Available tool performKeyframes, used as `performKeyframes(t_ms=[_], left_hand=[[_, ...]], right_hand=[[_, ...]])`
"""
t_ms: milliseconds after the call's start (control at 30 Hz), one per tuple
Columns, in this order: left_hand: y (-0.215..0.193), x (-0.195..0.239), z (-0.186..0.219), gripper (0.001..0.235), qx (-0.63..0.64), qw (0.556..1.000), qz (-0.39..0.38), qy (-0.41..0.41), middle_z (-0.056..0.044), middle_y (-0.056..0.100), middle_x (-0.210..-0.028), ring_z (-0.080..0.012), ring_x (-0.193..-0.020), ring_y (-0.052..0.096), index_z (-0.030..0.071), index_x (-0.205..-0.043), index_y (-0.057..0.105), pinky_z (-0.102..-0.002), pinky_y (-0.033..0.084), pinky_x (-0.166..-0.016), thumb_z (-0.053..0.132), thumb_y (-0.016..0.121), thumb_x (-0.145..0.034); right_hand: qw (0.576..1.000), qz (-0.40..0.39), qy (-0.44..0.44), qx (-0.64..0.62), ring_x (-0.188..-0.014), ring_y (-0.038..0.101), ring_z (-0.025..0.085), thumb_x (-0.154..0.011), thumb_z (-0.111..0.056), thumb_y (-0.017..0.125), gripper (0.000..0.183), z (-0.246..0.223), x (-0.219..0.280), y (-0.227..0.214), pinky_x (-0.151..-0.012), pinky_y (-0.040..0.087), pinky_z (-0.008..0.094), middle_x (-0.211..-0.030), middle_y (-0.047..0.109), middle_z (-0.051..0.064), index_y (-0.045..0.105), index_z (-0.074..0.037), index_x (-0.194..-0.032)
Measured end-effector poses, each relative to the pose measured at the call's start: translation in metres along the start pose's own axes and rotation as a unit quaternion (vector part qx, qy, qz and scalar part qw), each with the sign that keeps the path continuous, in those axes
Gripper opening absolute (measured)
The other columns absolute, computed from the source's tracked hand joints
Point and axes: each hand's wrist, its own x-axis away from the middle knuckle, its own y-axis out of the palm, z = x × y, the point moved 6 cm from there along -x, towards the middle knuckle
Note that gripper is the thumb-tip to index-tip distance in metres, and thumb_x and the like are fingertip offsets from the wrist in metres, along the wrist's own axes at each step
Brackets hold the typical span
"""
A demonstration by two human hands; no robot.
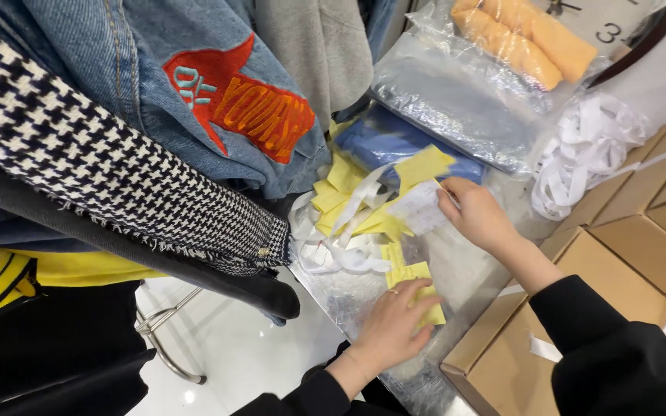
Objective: The person ties a white ribbon into a bow on a brown cardboard box. They then pick up a yellow sticky note, place it on the box, and write on it with a pencil.
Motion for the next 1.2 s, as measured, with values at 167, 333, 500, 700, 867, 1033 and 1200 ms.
performKeyframes(t_ms=[167,333,500,700,867,1033,1200], left_hand=[[0.044,0.005,-0.039,0.038,-0.185,0.971,-0.154,0.004,-0.021,0.036,-0.166,-0.0392,-0.150,0.037,0.017,-0.130,0.066,-0.060,0.024,-0.123,0.018,0.068,-0.092],[0.014,-0.015,-0.062,0.043,-0.231,0.963,-0.102,-0.094,-0.021,0.043,-0.163,-0.0330,-0.153,0.039,0.012,-0.142,0.066,-0.062,0.017,-0.125,0.016,0.068,-0.099],[-0.006,-0.034,-0.081,0.035,-0.166,0.977,0.056,-0.125,-0.016,0.055,-0.149,-0.0345,-0.148,0.045,0.013,-0.121,0.075,-0.065,0.018,-0.124,0.032,0.074,-0.092],[-0.012,-0.010,-0.068,0.030,0.248,0.915,0.149,-0.283,-0.008,0.078,-0.116,-0.0282,-0.115,0.075,0.018,-0.115,0.078,-0.042,0.058,-0.101,0.041,0.062,-0.105],[0.020,-0.012,-0.104,0.047,0.396,0.845,0.123,-0.338,-0.021,0.067,-0.132,-0.0323,-0.118,0.069,0.008,-0.138,0.065,-0.042,0.059,-0.093,0.039,0.061,-0.103],[-0.033,-0.037,-0.042,0.052,0.261,0.938,0.114,-0.199,-0.017,0.061,-0.138,-0.0385,-0.136,0.058,0.013,-0.144,0.062,-0.052,0.050,-0.108,0.014,0.075,-0.094],[-0.039,-0.062,0.005,0.012,0.217,0.973,0.023,-0.069,-0.007,0.079,-0.105,-0.0308,-0.109,0.074,0.016,-0.104,0.083,-0.046,0.056,-0.100,0.018,0.079,-0.093]], right_hand=[[0.999,0.014,0.029,-0.035,-0.069,0.053,0.023,-0.106,-0.024,0.051,0.027,0.003,0.025,-0.021,-0.070,0.040,0.039,-0.075,0.058,0.005,0.054,-0.010,-0.084],[0.993,0.090,0.056,-0.057,-0.083,0.071,0.027,-0.101,-0.022,0.069,0.015,0.012,0.075,-0.036,-0.074,0.058,0.036,-0.081,0.071,0.012,0.076,-0.010,-0.105],[0.974,0.193,-0.118,0.029,-0.088,0.072,0.026,-0.096,-0.014,0.070,0.006,-0.016,0.133,-0.046,-0.080,0.060,0.037,-0.093,0.072,0.004,0.076,-0.014,-0.099],[0.965,0.239,-0.108,-0.024,-0.087,0.071,0.027,-0.096,-0.011,0.069,0.013,-0.013,0.181,-0.042,-0.080,0.059,0.038,-0.094,0.073,0.003,0.078,-0.014,-0.104],[0.967,0.231,-0.105,0.029,-0.086,0.072,0.031,-0.095,-0.013,0.070,0.010,-0.022,0.208,-0.037,-0.075,0.060,0.040,-0.095,0.073,0.007,0.076,-0.013,-0.102],[0.971,0.220,-0.096,0.019,-0.085,0.072,0.027,-0.097,-0.018,0.067,0.011,-0.029,0.222,-0.029,-0.073,0.061,0.036,-0.096,0.072,0.003,0.076,-0.017,-0.103],[0.975,0.205,-0.077,-0.033,-0.079,0.069,0.024,-0.098,-0.015,0.064,0.012,-0.034,0.223,-0.030,-0.069,0.060,0.033,-0.093,0.070,0.002,0.076,-0.018,-0.102]])
